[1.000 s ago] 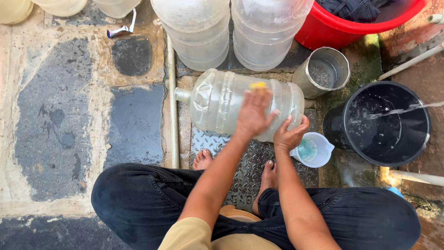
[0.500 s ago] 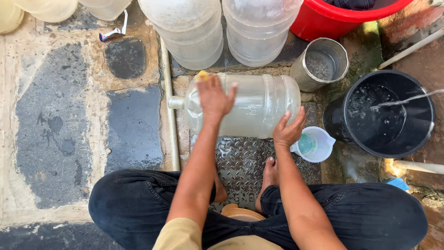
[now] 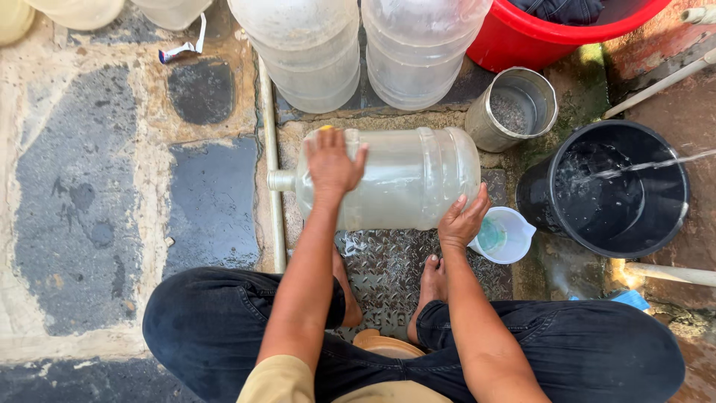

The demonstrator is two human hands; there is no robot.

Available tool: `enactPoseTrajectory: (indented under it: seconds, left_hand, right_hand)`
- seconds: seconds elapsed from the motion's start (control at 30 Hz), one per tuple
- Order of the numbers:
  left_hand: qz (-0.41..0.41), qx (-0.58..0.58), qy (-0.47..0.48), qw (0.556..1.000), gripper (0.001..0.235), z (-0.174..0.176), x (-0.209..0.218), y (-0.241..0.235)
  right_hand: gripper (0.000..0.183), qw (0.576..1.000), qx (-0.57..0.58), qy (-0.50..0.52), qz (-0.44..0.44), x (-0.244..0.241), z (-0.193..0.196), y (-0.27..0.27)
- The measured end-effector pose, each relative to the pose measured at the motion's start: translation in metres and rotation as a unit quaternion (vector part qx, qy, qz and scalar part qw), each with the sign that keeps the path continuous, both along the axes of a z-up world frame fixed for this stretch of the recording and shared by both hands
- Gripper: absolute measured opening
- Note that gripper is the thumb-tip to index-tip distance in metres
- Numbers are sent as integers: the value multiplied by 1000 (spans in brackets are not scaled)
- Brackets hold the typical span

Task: The person scrubs the exterior of a large plastic water dispenser bottle using a yellow sponge and water from a nearby bucket. They rotate the bottle to clean all sides, rinse it with a jug, and place it upright among other bottles.

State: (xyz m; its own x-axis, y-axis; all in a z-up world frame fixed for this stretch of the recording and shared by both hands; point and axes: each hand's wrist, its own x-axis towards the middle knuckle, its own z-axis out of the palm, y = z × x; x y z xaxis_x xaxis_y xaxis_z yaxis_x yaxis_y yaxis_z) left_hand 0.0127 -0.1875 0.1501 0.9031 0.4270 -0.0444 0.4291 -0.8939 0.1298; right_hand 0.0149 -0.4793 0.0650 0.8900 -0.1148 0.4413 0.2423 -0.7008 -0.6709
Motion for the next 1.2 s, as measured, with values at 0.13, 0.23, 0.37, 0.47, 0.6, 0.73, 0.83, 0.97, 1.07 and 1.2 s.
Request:
enactPoseTrajectory:
  seconds: [0.13, 0.23, 0.37, 0.47, 0.6, 0.73, 0.83, 0.97, 1.07, 1.2]
  left_hand:
    - [51, -63, -60, 995, 74, 22, -25, 3]
    - [34, -45, -157, 986, 73, 25, -30, -3]
    - [-36, 4, -188, 982, 74, 16, -36, -5]
    - [-72, -21, -189, 979, 76, 23, -37, -12]
    - [-114, -37, -184, 976, 78, 27, -33, -18]
    - [-21, -59, -131, 989, 78, 11, 11, -35]
    - [-78, -73, -128, 986, 86, -2, 34, -79]
    - [-248, -72, -161, 953, 90, 2, 18, -159]
    - [-242, -156, -159, 944, 84, -7, 8, -157]
    - [-66, -45, -115, 990, 80, -16, 14, -41]
  right_hand:
    - [57, 999, 25, 41, -26, 2, -19, -2]
    - [63, 978, 74, 185, -59, 27, -12, -14]
    - [90, 954, 16, 299, -24, 92, 39, -9]
    - [84, 911, -1, 408, -54, 101, 82, 6]
    - [71, 968, 28, 233, -91, 73, 73, 5]
    - [69, 996, 62, 48, -49, 30, 13, -1]
    - [69, 999, 43, 24, -10, 8, -7, -17]
    - [68, 995, 65, 70, -29, 8, -3, -13]
    - [71, 998, 47, 38, -15, 10, -6, -15]
    - [70, 999, 39, 32, -11, 10, -8, -14]
